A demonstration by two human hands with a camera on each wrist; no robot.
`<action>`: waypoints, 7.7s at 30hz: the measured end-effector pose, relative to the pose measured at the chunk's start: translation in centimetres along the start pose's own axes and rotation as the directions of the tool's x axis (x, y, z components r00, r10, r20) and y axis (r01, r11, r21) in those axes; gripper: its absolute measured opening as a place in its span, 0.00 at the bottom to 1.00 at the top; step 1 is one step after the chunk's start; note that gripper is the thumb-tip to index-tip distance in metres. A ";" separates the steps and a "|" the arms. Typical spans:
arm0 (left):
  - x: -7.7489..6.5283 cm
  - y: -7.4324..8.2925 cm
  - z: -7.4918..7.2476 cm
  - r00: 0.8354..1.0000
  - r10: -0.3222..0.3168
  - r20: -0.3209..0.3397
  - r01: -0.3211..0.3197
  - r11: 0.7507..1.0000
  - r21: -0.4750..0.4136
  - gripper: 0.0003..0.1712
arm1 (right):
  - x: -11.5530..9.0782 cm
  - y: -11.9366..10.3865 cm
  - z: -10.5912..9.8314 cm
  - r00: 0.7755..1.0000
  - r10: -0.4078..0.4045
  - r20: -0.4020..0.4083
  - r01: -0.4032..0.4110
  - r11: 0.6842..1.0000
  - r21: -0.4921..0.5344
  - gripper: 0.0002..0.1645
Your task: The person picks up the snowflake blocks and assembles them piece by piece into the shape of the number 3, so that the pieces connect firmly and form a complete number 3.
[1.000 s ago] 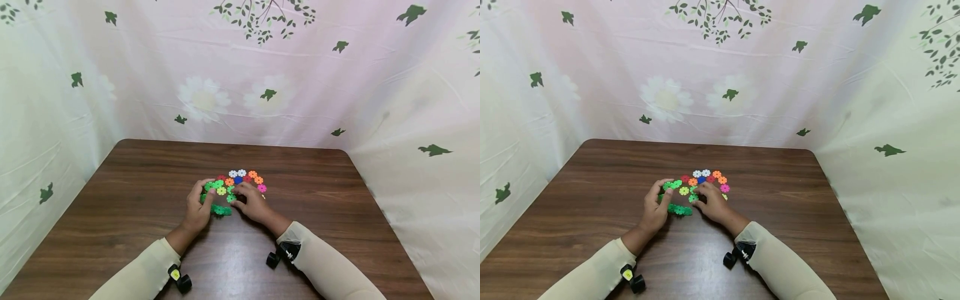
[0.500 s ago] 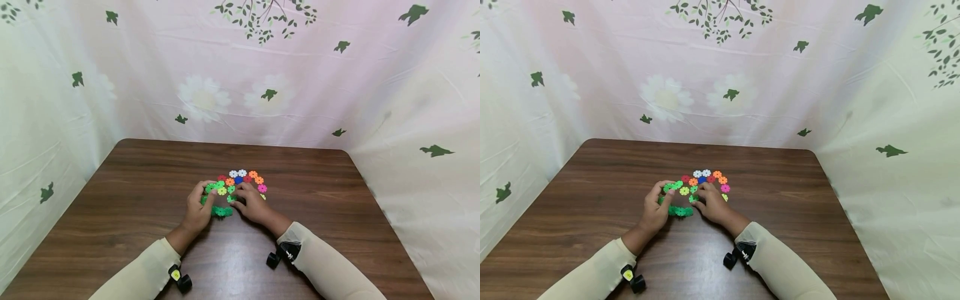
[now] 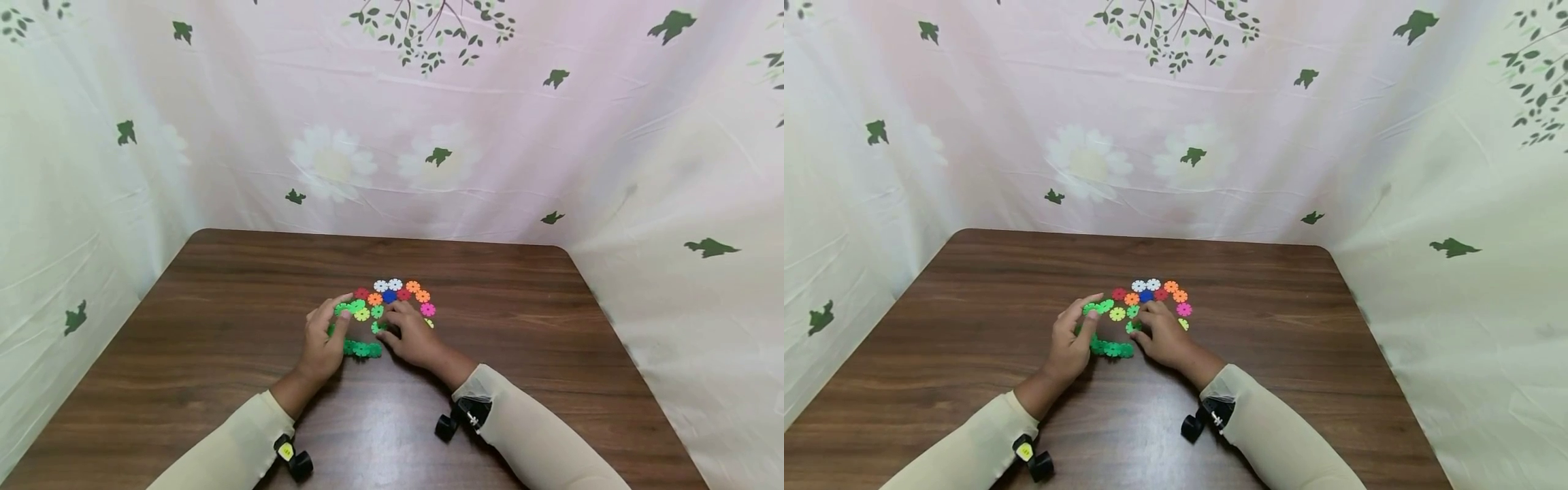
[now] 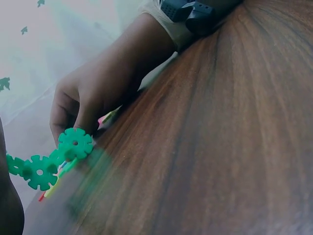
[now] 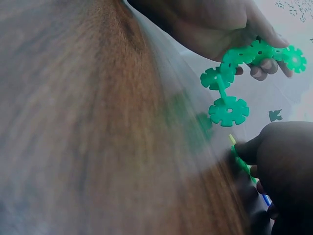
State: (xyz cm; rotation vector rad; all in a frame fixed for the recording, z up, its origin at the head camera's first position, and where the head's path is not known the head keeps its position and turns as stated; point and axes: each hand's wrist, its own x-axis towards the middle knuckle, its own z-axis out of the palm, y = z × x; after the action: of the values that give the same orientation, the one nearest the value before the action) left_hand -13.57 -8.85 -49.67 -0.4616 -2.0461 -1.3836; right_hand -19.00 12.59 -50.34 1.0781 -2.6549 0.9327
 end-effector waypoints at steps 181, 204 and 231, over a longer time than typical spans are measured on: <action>0.0 0.6 -0.2 0.999 -0.011 0.052 0.019 0.986 -0.165 0.19 | 1.5 0.0 0.5 0.953 0.118 -0.279 0.005 0.914 0.406 0.09; 0.1 0.1 -0.1 1.000 0.023 0.018 -0.020 0.987 -0.161 0.25 | 2.5 -0.2 0.4 0.947 0.238 -0.217 -0.246 0.969 -0.013 0.15; 0.2 0.2 0.0 0.990 0.135 0.028 -0.129 0.980 -0.150 0.25 | 2.3 -0.1 0.2 0.945 0.308 -0.111 -0.309 0.951 0.007 0.13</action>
State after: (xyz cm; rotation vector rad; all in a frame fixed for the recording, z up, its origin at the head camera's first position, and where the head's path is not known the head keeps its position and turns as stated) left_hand -13.57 -8.79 -49.39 -0.6809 -1.9127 -1.4615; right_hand -20.62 11.06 -49.72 0.5950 -2.7784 0.9949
